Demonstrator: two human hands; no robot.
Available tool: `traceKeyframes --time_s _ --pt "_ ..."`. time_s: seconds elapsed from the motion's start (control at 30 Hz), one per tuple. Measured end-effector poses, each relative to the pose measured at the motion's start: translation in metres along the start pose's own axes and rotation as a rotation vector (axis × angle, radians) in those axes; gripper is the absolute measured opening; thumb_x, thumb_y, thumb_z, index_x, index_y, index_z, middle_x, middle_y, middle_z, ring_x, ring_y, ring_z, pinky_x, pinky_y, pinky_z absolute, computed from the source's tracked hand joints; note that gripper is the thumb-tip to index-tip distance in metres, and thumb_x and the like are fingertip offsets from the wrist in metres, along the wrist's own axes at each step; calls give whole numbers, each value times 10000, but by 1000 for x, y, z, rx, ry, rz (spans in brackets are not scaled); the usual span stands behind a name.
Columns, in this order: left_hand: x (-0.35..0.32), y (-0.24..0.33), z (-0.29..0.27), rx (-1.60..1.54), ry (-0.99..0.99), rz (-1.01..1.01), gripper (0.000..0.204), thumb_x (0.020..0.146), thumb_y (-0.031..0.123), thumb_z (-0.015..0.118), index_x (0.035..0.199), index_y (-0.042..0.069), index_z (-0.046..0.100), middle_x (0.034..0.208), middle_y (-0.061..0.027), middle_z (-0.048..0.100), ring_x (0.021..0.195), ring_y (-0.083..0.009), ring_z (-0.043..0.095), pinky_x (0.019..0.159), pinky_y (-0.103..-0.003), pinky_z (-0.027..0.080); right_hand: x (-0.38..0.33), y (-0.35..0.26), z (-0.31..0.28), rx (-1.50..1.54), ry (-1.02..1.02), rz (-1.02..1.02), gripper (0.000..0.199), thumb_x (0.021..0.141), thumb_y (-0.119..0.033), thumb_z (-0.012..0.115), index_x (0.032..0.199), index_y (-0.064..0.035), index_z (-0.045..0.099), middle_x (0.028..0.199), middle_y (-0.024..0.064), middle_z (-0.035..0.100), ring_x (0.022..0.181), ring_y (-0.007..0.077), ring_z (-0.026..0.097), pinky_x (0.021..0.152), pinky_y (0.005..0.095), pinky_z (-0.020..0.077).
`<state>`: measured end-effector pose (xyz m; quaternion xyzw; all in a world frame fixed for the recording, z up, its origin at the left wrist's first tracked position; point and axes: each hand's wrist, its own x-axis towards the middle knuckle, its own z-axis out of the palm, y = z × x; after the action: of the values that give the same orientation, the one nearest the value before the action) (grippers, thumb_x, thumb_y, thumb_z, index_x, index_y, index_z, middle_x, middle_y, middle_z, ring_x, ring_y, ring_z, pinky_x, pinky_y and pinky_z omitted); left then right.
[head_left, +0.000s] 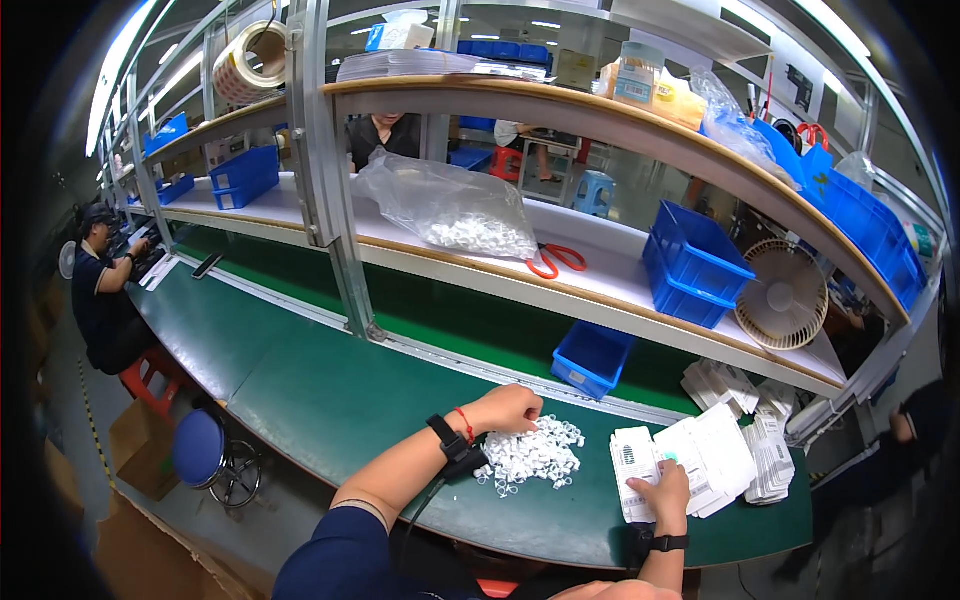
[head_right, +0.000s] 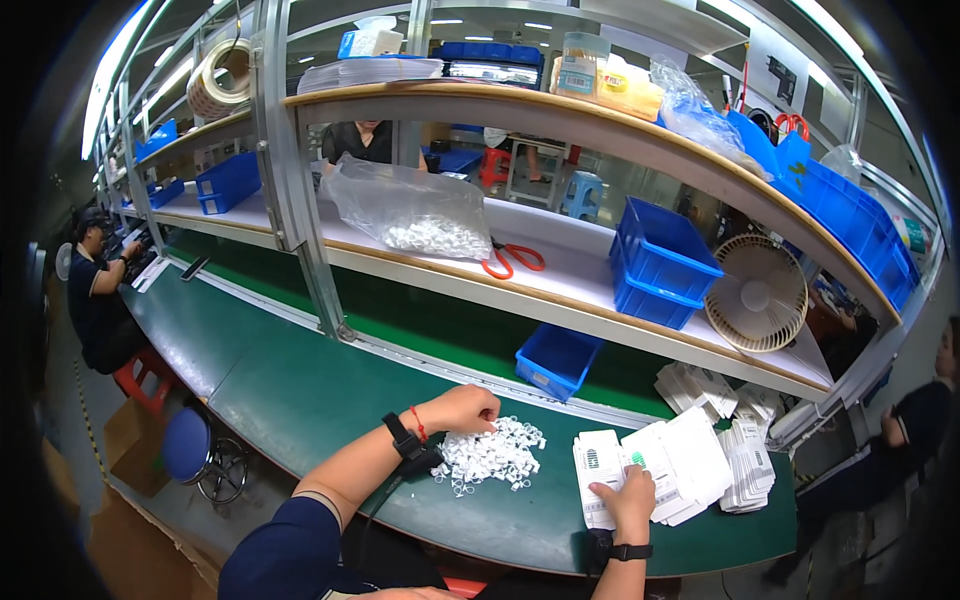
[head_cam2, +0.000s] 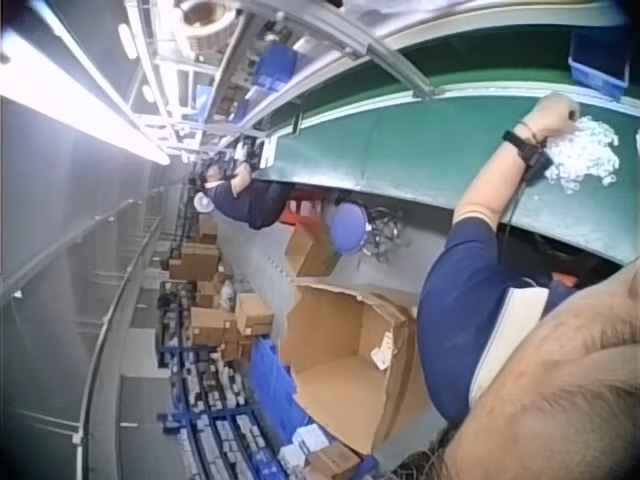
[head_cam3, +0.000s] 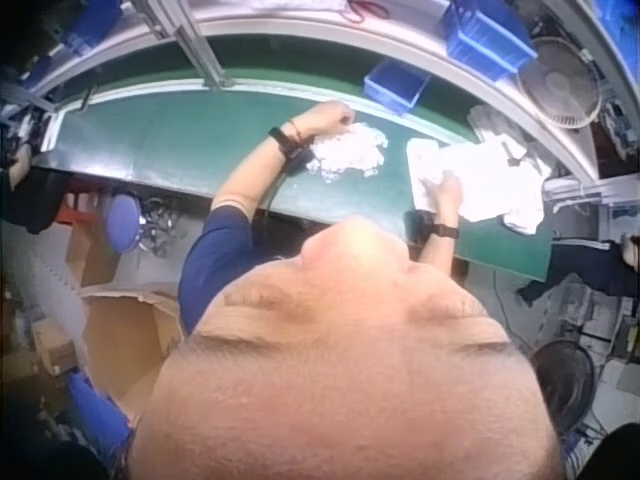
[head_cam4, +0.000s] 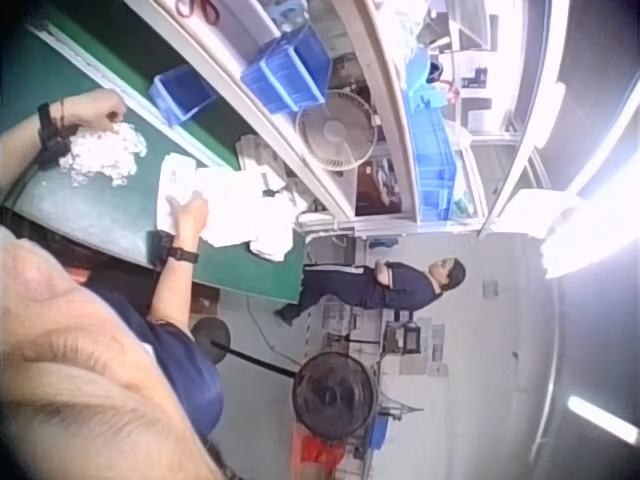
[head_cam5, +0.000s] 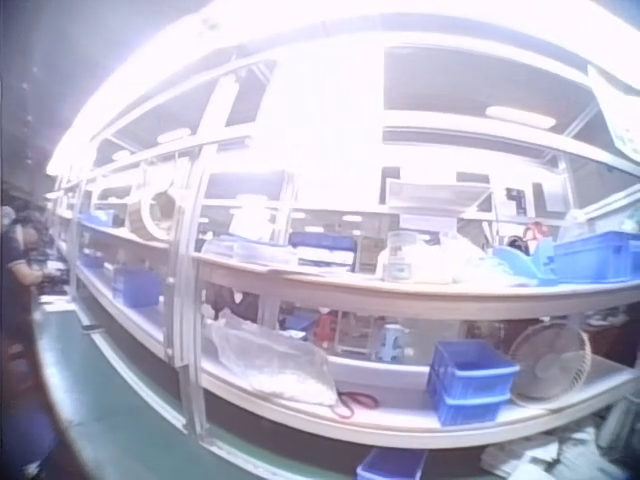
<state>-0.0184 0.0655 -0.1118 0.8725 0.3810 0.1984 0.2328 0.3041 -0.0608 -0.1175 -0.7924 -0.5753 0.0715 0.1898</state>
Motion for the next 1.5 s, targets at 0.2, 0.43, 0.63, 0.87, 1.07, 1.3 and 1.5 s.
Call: traceKeyframes --time_s 0.2,0.43,0.63,0.87,1.07,1.3,1.5 --pt "-2 17 -16 -126 110 -19 172 701 104 729 673 22 580 653 -80 613 582 -182 584 536 -297 449 14 24 6 279 -12 50 469 557 -180 878 850 30 579 729 111 609 655 222 597 611 310 485" --pt "-9 59 -38 -471 192 -30 172 805 90 723 763 14 574 740 -10 614 688 -60 568 612 -220 475 18 37 8 482 52 90 329 608 -87 816 798 20 569 687 88 602 608 174 582 555 297 473" --pt "-13 91 -68 -720 256 150 149 818 61 701 781 21 563 831 -23 602 755 -65 555 669 -225 474 20 43 -14 719 60 28 242 712 19 695 878 4 519 688 60 583 610 124 561 559 264 459" --pt "-19 129 -74 -1147 263 232 81 851 15 653 915 16 604 832 -14 596 786 -71 567 697 -220 481 -3 -88 -111 1402 114 -496 833 770 144 457 1467 -111 81 1156 208 581 1062 228 581 927 321 437" --pt "-33 115 -84 -1007 341 300 159 899 12 573 1049 -29 605 990 -112 651 875 -145 640 742 -260 523 15 -150 -117 1158 92 -788 240 780 109 506 956 34 651 987 79 585 922 133 569 819 234 429" --pt "-36 119 -87 -1032 519 220 86 923 20 534 1002 19 499 1031 -154 655 962 -196 649 724 -277 540 17 -173 -75 955 226 -883 188 829 54 567 977 -7 665 874 86 587 818 169 590 727 254 452" --pt "-26 116 -66 -935 539 239 164 910 9 557 1069 -16 592 1020 -94 650 949 -111 601 813 -241 493 10 -180 -66 803 256 -973 204 758 50 621 947 -7 673 928 157 628 825 256 631 725 313 487"
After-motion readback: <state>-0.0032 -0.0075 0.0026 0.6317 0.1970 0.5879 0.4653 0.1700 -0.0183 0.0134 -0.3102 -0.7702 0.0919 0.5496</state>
